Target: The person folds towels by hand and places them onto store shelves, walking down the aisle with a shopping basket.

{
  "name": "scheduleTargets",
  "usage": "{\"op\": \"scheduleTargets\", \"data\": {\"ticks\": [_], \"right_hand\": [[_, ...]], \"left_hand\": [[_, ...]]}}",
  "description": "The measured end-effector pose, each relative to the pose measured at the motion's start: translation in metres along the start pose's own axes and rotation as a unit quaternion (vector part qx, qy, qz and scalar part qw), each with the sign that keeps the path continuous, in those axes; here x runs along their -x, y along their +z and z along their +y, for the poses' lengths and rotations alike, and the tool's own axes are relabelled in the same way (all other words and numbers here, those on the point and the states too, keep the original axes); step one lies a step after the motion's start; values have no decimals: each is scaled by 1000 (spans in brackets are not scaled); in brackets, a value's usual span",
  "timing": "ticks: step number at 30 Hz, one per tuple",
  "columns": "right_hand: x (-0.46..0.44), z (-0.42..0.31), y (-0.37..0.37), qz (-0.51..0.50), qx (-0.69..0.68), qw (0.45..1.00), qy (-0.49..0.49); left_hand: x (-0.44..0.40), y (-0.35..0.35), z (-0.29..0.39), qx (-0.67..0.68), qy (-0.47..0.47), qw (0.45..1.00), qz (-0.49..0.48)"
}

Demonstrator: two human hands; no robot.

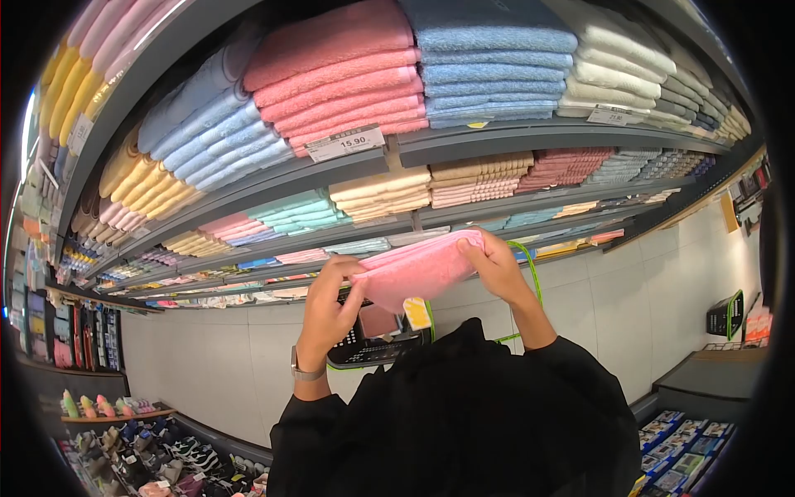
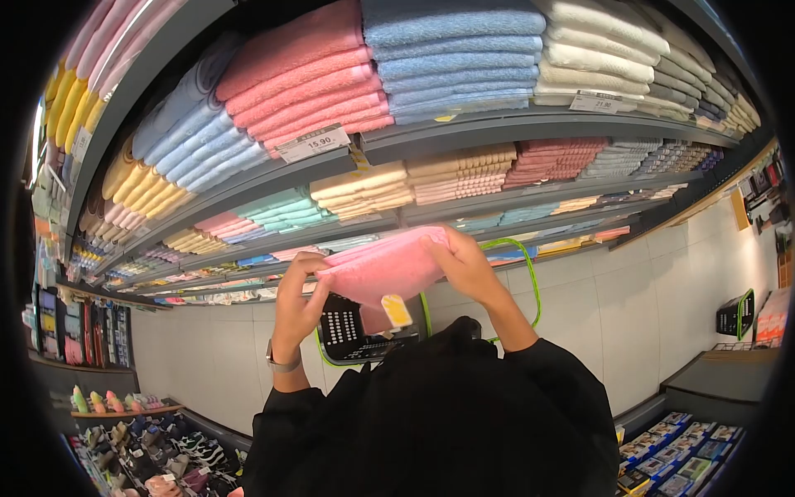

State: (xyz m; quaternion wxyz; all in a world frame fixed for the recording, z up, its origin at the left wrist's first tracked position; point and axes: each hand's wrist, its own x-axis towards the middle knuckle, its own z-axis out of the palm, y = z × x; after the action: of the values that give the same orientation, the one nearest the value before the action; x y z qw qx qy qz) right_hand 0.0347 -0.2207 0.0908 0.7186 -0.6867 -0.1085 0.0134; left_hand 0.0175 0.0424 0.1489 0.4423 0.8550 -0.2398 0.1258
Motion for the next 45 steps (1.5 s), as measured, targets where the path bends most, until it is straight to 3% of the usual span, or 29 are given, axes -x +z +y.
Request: {"op": "scheduleTargets", "data": {"ticks": [6,9,12,15,17,27,32,38,45], "right_hand": [[-1,-2,3,11,-38,999,-5],[-1,-6,7,15,-57,998,-3],[-1,-8,10,23,-58,998,0],[-2,-6,13,16,-55,998,6],[-4,-5,15,7,-57,998,13],[-3,-6,15,16,-42,999,22],[-1,-6,8,-17,-2,1000,1],[2,11,0,-137,-118,975,129],[14,49,19,-288,-67,940,173]], "left_hand": [[6,6,-18,157,-84,983,46],[7,7,-17,179,-134,972,68],[0,2,-16,132,-126,983,22],[-11,7,-10,-61,-27,997,-37],[-21,14,-1,-101,14,993,-60],[-33,53,18,-164,83,981,-65],[-26,53,4,-87,50,992,-81],[-35,23,14,47,-7,994,-95],[-40,-1,17,176,-131,967,-132]]}}
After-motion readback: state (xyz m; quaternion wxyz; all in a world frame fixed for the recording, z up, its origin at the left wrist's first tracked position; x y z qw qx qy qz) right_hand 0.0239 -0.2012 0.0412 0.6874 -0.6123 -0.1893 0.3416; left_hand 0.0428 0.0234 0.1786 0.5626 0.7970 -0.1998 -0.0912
